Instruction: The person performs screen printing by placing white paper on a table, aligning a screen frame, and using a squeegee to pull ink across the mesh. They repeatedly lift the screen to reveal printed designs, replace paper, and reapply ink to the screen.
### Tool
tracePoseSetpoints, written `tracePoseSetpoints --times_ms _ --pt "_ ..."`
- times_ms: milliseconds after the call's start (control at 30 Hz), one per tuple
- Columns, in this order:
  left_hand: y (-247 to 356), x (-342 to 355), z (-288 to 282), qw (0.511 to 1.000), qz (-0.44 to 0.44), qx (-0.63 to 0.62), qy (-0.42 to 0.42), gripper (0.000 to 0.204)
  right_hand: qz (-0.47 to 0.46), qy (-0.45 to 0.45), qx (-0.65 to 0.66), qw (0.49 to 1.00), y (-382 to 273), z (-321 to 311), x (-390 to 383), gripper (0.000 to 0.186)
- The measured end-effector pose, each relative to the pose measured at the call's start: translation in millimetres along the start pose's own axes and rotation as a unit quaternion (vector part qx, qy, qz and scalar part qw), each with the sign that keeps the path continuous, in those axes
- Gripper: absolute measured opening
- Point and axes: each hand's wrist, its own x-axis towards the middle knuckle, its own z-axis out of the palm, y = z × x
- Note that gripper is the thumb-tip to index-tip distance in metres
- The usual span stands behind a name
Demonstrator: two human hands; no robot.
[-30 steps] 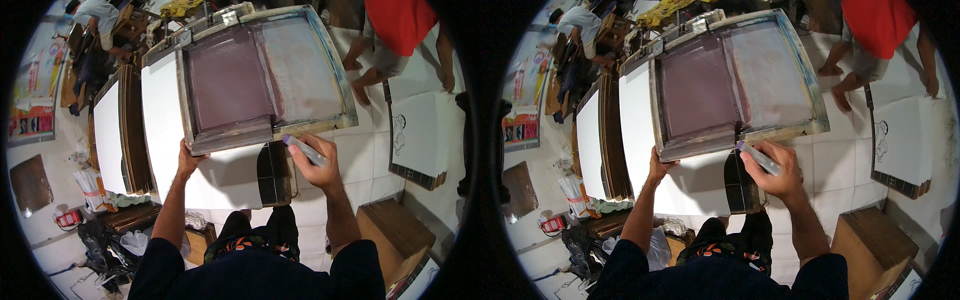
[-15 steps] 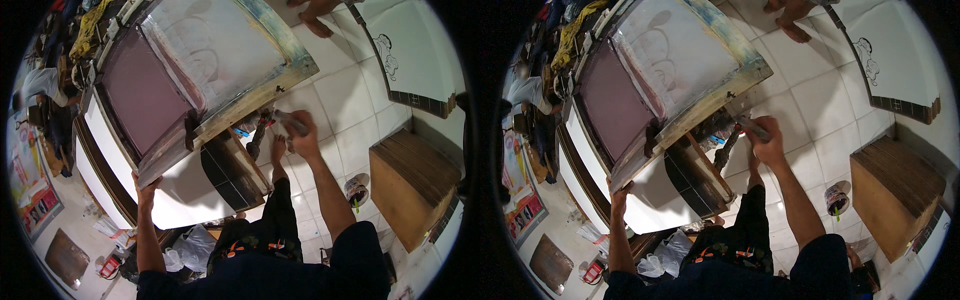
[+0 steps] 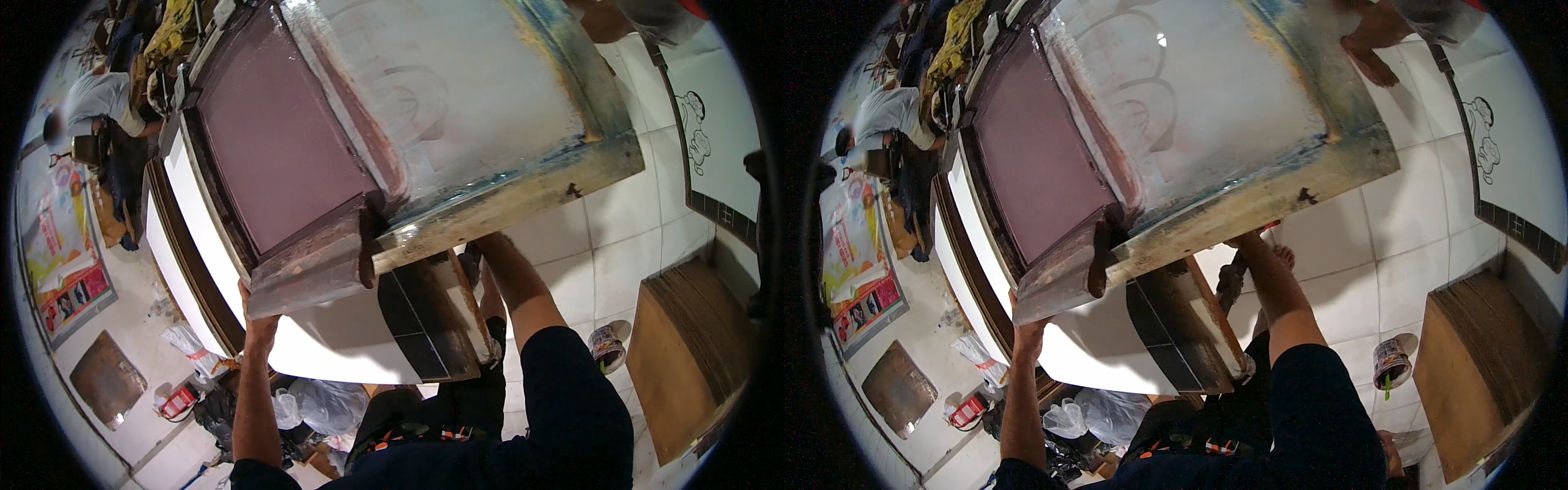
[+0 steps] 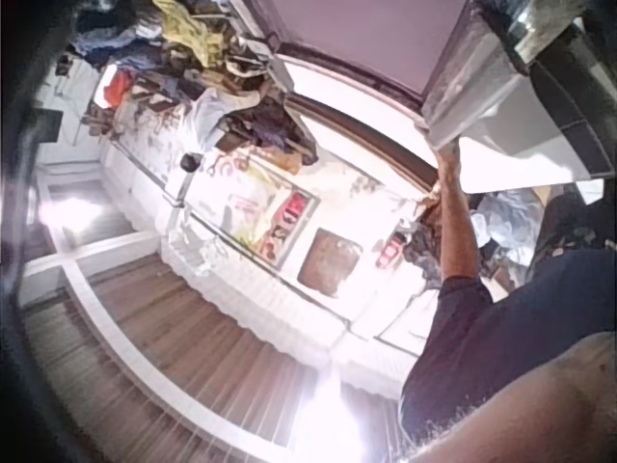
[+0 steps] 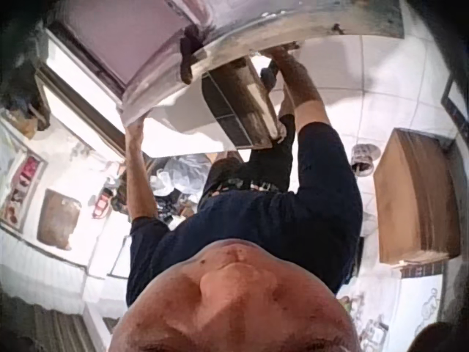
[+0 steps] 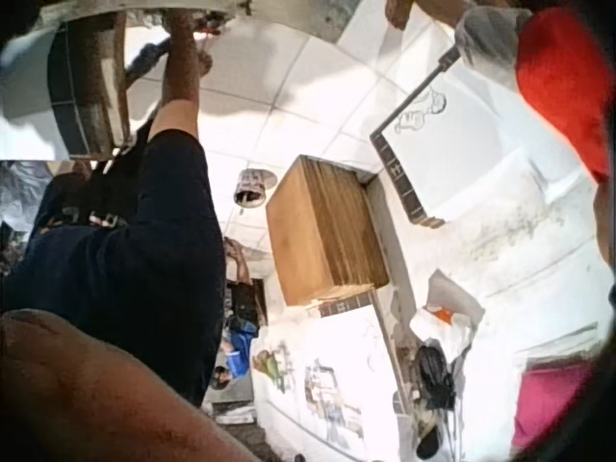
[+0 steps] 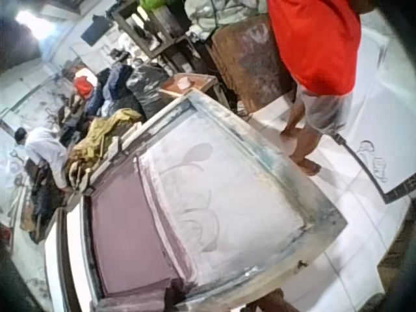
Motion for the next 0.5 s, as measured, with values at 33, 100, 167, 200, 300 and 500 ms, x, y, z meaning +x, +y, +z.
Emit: tracePoseSetpoints --times_ms 33,100,167,200,300,500 --pt "-1.0 0.5 -0.6 1.0 0.018 0.01 -0.006 0.087 0.014 -0.012 -0.002 1.0 -1.1 -2.7 -2.6 0.045" --pt "-3.5 1.0 -0.6 0.998 0.051 0.013 -0.019 0.088 0.037 -0.03 -0.001 0.999 -3.9 -9.6 -5.1 0.043" --pt "-5.6 1.2 -0.2 1.0 0.027 0.008 -0.011 0.093 0.068 -0.033 0.014 0.997 -6.5 -16.3 -3.3 0.041" --pt "-6.8 1.9 0.4 1.0 0.015 -0.006 -0.012 0.095 0.087 -0.034 0.023 0.995 -8.2 -20.3 -1.9 0.04" --pt "-11.5 0.9 4.6 0.996 0.091 0.001 -0.007 0.097 0.198 0.029 0.116 0.973 -21.8 -50.4 -10.8 0.038" --pt "-25.5 -14.0 31.5 0.981 0.18 -0.062 0.043 0.095 0.304 0.461 0.214 0.806 -168.9 -217.4 -109.3 0.025"
